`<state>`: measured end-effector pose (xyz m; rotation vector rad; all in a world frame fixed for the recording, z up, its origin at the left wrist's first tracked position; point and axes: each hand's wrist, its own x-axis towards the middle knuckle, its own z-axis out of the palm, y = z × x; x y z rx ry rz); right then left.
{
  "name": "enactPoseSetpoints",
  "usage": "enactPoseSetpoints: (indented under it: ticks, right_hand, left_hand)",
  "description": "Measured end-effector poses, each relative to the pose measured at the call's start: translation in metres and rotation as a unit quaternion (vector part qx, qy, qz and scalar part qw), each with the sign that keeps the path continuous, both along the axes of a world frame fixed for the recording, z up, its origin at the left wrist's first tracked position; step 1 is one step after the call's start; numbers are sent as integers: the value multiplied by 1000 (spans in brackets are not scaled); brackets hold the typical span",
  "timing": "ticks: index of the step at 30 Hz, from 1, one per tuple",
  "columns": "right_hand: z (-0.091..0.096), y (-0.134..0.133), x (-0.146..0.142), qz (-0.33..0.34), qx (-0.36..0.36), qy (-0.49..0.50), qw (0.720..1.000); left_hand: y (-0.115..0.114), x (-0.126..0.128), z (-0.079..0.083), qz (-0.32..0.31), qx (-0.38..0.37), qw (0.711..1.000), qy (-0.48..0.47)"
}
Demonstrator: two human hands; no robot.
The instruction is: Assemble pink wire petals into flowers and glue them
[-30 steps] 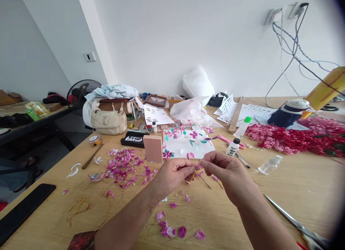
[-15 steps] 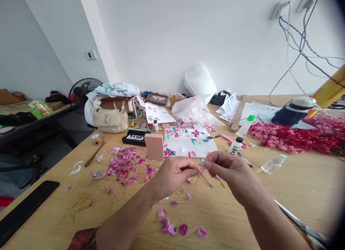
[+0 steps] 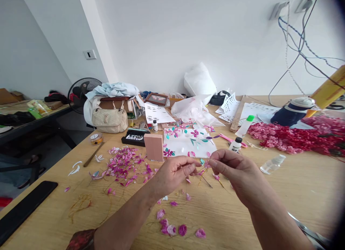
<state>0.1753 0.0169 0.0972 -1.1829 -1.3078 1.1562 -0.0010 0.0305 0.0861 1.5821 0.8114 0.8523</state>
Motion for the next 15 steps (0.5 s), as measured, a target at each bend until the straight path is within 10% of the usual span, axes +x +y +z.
enactPoseSetpoints:
  ticks: [8, 15]
  right_hand:
    - [-4, 0, -9, 26, 31, 3, 999]
    - [-3, -1, -7, 3, 18, -34, 999]
  left_hand:
    - [-1, 9, -7, -35, -87, 994, -64]
    - [3, 2, -7, -15, -3, 1000, 1]
